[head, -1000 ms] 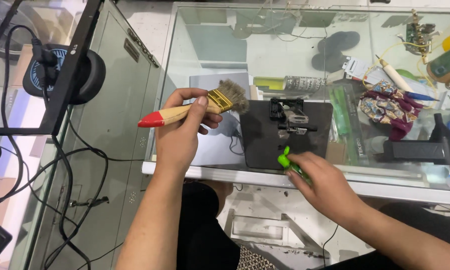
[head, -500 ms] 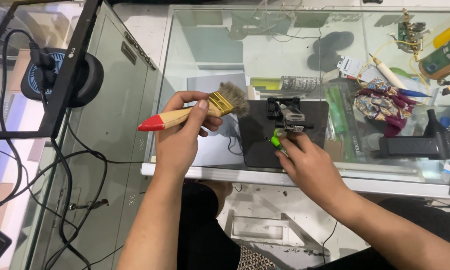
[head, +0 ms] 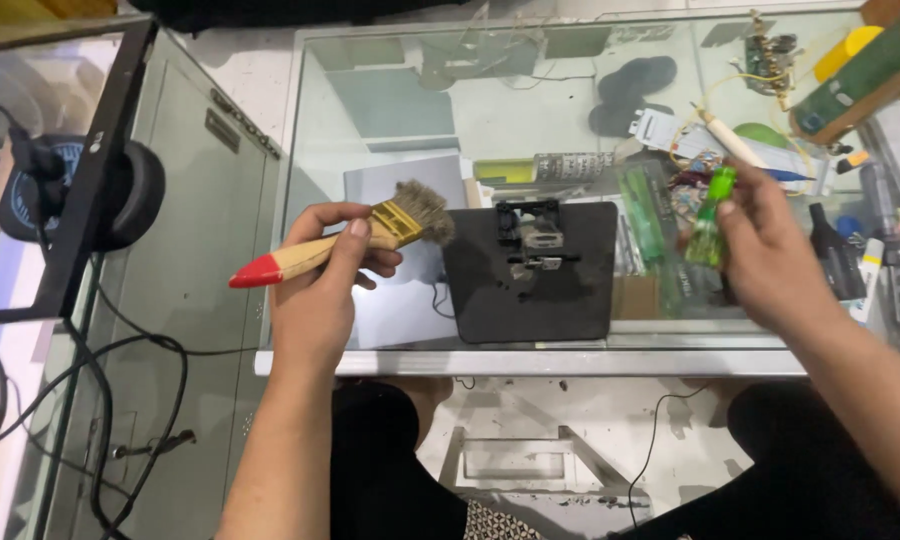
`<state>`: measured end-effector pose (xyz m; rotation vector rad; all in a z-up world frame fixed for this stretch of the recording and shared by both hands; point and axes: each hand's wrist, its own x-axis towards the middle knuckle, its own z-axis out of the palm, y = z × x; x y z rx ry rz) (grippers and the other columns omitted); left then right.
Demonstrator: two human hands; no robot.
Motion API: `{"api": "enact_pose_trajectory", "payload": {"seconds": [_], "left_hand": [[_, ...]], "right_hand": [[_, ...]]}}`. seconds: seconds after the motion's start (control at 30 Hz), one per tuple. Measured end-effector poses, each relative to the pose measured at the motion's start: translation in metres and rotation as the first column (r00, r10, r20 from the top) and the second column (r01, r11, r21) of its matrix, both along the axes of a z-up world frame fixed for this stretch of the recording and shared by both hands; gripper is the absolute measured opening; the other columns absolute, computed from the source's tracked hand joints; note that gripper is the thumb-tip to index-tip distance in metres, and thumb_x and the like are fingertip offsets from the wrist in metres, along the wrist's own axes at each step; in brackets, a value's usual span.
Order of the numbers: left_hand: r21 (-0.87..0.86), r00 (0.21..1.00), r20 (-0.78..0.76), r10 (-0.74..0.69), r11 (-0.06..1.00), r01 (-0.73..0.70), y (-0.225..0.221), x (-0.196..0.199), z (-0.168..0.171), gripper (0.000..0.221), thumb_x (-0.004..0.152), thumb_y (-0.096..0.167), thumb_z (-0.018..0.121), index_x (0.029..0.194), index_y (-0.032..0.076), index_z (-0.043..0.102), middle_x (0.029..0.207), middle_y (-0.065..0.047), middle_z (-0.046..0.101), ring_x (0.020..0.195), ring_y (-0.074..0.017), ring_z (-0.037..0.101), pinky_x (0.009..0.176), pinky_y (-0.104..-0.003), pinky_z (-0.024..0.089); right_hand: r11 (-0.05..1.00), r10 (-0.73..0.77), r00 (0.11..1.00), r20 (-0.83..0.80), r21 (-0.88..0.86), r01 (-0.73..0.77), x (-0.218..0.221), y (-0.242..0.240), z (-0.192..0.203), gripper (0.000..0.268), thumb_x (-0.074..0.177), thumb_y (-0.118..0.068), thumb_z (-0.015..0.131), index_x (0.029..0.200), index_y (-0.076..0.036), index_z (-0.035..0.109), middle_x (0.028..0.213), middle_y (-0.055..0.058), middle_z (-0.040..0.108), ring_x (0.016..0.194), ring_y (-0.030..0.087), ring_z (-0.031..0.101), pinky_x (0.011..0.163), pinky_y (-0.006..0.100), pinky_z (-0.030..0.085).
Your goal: Cleaning the back of a computer monitor with a brush and inspecting the stand components
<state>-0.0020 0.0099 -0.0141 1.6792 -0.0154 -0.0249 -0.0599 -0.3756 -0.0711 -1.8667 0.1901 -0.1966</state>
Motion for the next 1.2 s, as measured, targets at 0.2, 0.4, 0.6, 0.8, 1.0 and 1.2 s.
{"api": "enact_pose_trajectory", "payload": {"seconds": [0.2,0.4,0.6,0.8,1.0,1.2], "left_hand": [[0.116,0.966,-0.192,0.171,0.982,-0.150,-0.021,-0.004,0.023,0.016,0.099,0.021,0.058,0.106,0.011,0.068,0.076,-0.013,0.075,0.068,-0.0159,0.070,0.067,-0.026,0.050],[0.110,0.974,-0.162,0.162,0.983,-0.145,-0.026,-0.004,0.022,0.017,0.101,0.020,0.056,0.108,0.008,0.066,0.077,-0.014,0.074,0.068,-0.0182,0.068,0.065,-0.027,0.049],[0.228,0.959,-0.239,0.156,0.969,-0.101,-0.030,-0.004,0.019,0.010,0.099,0.020,0.060,0.100,0.010,0.063,0.076,-0.011,0.075,0.069,-0.0163,0.071,0.064,-0.028,0.049],[0.248,0.971,-0.202,0.126,0.966,-0.073,-0.026,-0.003,0.003,0.015,0.098,0.021,0.062,0.093,0.007,0.063,0.066,-0.012,0.068,0.060,-0.0164,0.060,0.058,-0.027,0.046],[0.253,0.976,-0.166,0.143,0.962,-0.098,-0.030,-0.009,0.000,0.026,0.098,0.018,0.052,0.088,0.006,0.073,0.072,-0.006,0.068,0.060,-0.0125,0.059,0.053,-0.026,0.044],[0.049,0.949,-0.302,-0.086,0.993,0.105,-0.030,-0.021,-0.021,0.013,0.092,0.012,0.063,0.101,0.003,0.070,0.084,-0.019,0.078,0.073,-0.0231,0.077,0.059,-0.029,0.058]], "right_hand": [[0.889,-0.118,0.979,0.166,-0.422,0.178,0.030,-0.050,0.000,0.033,0.109,-0.001,0.041,0.142,-0.002,0.037,0.138,0.019,0.046,0.114,0.028,0.044,0.092,0.044,0.039],[0.919,0.027,0.989,0.142,-0.394,0.032,0.035,-0.029,-0.027,0.035,0.105,-0.004,0.050,0.140,0.000,0.046,0.134,0.018,0.053,0.106,0.029,0.057,0.093,0.040,0.047],[0.804,0.240,0.942,0.235,-0.591,-0.057,0.039,-0.029,-0.062,0.032,0.101,0.005,0.057,0.131,0.002,0.047,0.124,0.023,0.050,0.118,0.040,0.052,0.097,0.046,0.045],[0.795,0.249,0.951,0.181,-0.600,-0.093,0.036,-0.026,-0.056,0.065,0.099,0.004,0.057,0.158,-0.005,0.031,0.132,0.026,0.049,0.114,0.043,0.056,0.095,0.052,0.045],[0.688,0.353,0.855,0.379,-0.725,0.037,0.022,-0.020,-0.033,0.084,0.103,0.000,0.071,0.163,-0.005,0.012,0.165,0.029,0.019,0.157,0.051,0.023,0.129,0.064,0.029],[0.543,0.494,0.869,0.028,-0.790,-0.283,-0.013,0.037,-0.024,0.063,0.092,-0.038,0.065,0.142,-0.002,0.054,0.154,0.022,0.050,0.141,0.041,0.047,0.119,0.056,0.035]]}}
